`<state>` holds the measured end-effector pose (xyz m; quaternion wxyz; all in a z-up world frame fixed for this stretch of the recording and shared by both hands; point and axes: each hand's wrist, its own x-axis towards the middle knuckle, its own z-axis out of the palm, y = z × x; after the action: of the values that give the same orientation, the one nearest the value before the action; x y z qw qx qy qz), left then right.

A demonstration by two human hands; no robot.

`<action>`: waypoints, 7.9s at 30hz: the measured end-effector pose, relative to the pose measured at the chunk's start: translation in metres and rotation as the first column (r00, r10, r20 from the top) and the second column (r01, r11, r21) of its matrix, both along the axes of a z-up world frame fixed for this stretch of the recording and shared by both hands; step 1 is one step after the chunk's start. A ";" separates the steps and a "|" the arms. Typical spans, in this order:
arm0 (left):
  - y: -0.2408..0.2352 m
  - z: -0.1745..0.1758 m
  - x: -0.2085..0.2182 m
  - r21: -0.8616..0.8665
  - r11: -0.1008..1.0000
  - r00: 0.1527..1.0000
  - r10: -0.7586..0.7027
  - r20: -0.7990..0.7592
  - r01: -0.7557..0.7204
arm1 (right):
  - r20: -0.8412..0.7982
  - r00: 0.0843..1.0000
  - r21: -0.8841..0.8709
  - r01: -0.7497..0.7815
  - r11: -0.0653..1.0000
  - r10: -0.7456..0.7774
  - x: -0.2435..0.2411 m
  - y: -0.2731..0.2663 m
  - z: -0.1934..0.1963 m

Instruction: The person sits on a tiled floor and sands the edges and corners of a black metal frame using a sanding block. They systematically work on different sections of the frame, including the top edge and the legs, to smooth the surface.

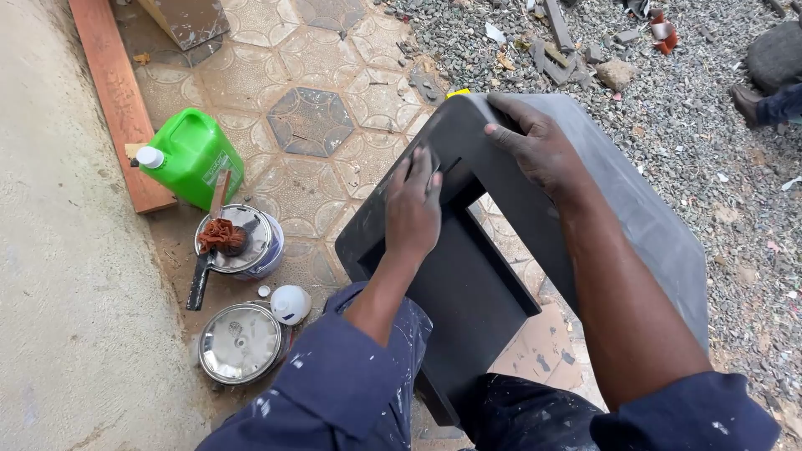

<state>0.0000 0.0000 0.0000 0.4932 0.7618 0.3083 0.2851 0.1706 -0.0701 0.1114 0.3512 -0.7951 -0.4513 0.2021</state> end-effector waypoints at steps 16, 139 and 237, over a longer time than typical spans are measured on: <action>0.011 -0.018 -0.012 -0.125 0.963 0.961 -0.216 0.170 0.239 | -0.008 0.999 -0.057 0.031 0.998 -0.031 -0.009 -0.004 0.005; 0.083 -0.046 0.029 -0.319 0.947 0.994 0.016 -0.106 -0.049 | 0.449 0.893 -0.301 0.143 0.943 0.008 -0.030 0.012 0.015; 0.066 -0.036 0.047 -0.811 0.478 0.939 -0.114 0.323 0.337 | 0.806 0.565 -0.108 -0.153 0.982 0.177 -0.037 -0.011 -0.056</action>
<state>0.0467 0.0658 -0.0356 0.8689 0.4143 0.2469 0.1116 0.1335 -0.0812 0.0558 0.0751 -0.7580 -0.6312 -0.1460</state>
